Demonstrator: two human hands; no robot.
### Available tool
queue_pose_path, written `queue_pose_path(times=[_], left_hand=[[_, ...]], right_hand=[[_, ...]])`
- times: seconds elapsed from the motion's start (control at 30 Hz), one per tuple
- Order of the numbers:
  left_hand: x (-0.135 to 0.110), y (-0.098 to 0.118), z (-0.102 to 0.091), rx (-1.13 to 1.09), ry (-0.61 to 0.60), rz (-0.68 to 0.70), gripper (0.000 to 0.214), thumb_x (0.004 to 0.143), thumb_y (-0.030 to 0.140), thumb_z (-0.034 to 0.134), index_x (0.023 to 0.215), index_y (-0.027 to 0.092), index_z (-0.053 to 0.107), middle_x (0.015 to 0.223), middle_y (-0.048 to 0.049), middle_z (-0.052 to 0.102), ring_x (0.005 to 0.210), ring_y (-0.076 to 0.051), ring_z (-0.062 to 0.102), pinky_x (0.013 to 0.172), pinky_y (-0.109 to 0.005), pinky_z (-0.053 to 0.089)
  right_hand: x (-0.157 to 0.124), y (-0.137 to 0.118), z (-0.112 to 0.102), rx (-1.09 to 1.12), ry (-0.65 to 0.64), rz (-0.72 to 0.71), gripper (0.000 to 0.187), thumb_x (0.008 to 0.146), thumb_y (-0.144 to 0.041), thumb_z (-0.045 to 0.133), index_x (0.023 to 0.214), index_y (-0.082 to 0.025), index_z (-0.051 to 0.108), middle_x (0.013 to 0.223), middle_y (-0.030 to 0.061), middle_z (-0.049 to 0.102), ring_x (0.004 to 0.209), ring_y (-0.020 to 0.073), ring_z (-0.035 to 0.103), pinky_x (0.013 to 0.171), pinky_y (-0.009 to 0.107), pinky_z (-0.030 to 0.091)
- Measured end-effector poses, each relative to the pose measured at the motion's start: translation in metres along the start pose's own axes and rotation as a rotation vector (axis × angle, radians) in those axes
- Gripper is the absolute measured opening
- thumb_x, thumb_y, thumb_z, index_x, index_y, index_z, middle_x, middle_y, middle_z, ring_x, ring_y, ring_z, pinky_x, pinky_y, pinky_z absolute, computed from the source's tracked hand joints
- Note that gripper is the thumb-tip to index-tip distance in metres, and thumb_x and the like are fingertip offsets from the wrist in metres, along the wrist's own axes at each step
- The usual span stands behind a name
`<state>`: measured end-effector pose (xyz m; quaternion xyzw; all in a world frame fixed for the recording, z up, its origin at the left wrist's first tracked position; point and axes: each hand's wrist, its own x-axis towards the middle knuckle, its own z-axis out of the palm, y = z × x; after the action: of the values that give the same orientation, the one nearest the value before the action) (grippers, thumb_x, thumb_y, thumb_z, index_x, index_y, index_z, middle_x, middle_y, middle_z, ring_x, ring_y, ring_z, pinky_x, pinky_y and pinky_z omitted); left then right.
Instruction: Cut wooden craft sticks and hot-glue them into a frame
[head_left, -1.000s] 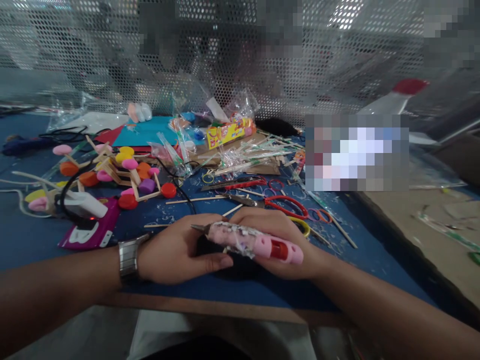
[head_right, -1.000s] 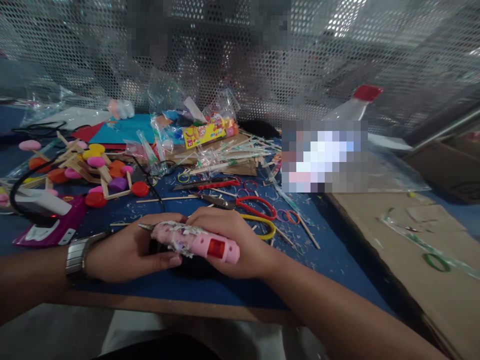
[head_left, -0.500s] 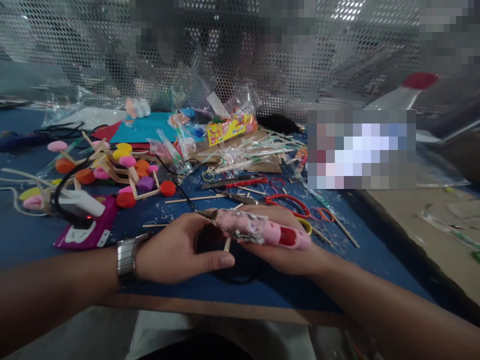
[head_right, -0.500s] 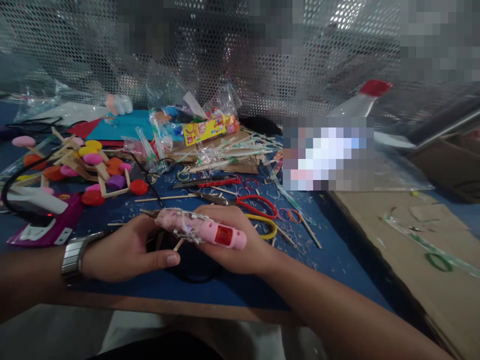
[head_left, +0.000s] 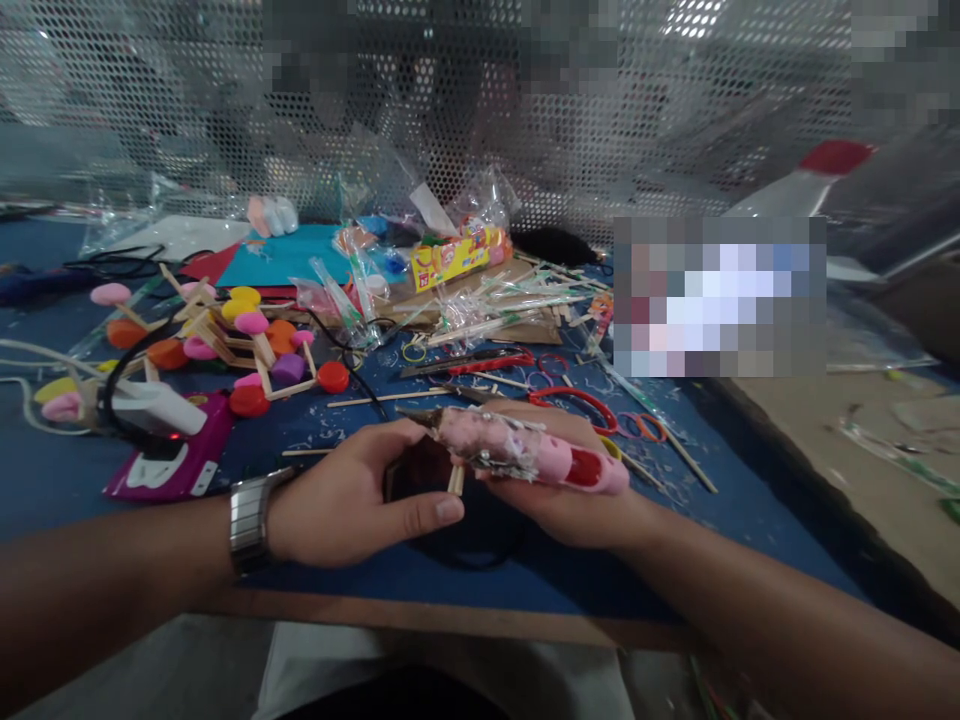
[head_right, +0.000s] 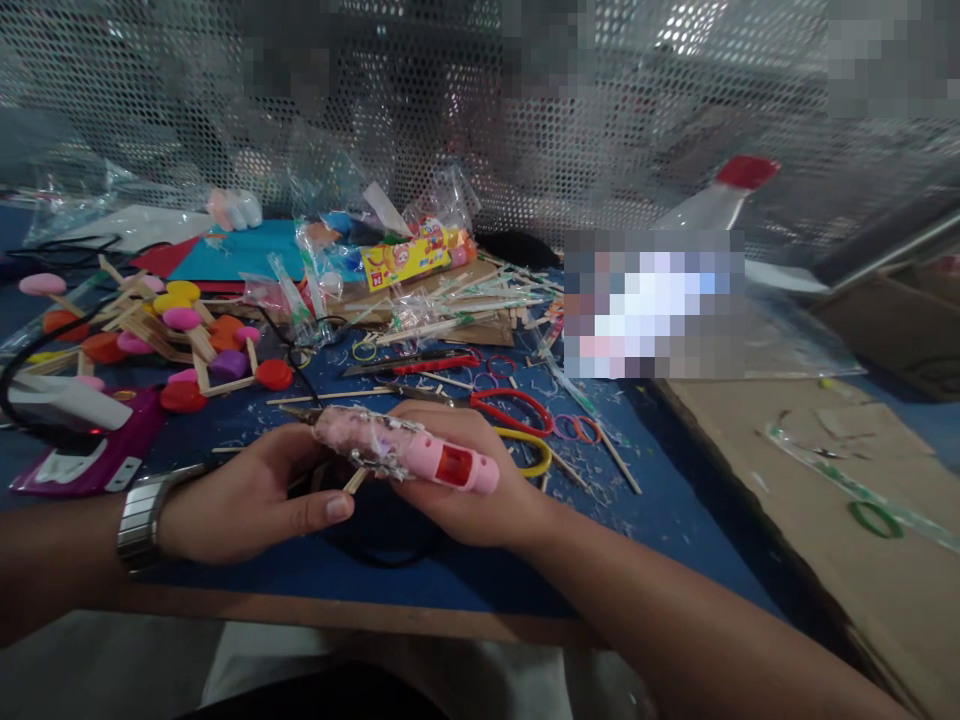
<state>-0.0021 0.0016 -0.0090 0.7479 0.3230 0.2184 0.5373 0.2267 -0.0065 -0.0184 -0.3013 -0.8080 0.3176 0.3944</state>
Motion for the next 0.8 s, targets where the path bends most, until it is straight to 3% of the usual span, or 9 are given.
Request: queue_pose_path(times=[0.17,0.3,0.47,0.7,0.8], left_hand=[[0.001,-0.003,0.0,-0.13,-0.01,0.028,0.029,0.089,0.039,0.069,0.105,0.017,0.059,0.091,-0.0018,0.061,0.079,-0.015,0.056,0.074,-0.029,0.05],[0.002,-0.003,0.001,-0.19,0.002,0.005,0.051,0.087,0.032,0.071,0.13,0.018,0.048,0.109,-0.008,0.063,0.101,-0.021,0.061,0.091,-0.038,0.051],[0.002,-0.005,0.001,-0.223,0.035,-0.031,0.056,0.086,0.031,0.073,0.133,0.018,0.045,0.114,-0.0104,0.062,0.105,-0.023,0.062,0.091,-0.038,0.052],[0.003,-0.007,-0.006,-0.182,0.267,0.067,0.054,0.088,0.032,0.072,0.136,0.018,0.049,0.105,-0.007,0.06,0.093,-0.018,0.06,0.082,-0.031,0.053],[0.004,-0.006,-0.008,-0.179,0.338,0.114,0.053,0.088,0.033,0.072,0.135,0.017,0.052,0.095,-0.003,0.057,0.087,-0.015,0.058,0.077,-0.027,0.053]], right_hand=[[-0.001,0.001,0.002,0.104,0.07,0.031,0.004,0.091,-0.024,0.068,0.094,-0.023,0.069,0.093,0.0043,0.072,0.084,0.0189,0.069,0.077,0.033,0.059],[-0.002,0.003,0.004,0.446,0.093,0.204,0.018,0.091,-0.028,0.069,0.076,-0.021,0.061,0.088,0.002,0.068,0.074,0.0138,0.067,0.068,0.028,0.056],[-0.003,0.004,0.006,0.724,0.071,0.3,0.023,0.088,-0.031,0.074,0.077,-0.02,0.058,0.086,0.0011,0.063,0.077,0.0138,0.066,0.065,0.025,0.051],[-0.005,0.007,-0.002,0.81,0.068,0.37,0.02,0.084,-0.036,0.075,0.083,-0.02,0.063,0.083,-0.0005,0.058,0.056,0.0082,0.055,0.049,0.022,0.041],[-0.005,0.008,-0.005,0.831,0.095,0.384,0.024,0.083,-0.038,0.076,0.097,-0.022,0.067,0.08,-0.0022,0.057,0.049,0.0066,0.049,0.043,0.021,0.038]])
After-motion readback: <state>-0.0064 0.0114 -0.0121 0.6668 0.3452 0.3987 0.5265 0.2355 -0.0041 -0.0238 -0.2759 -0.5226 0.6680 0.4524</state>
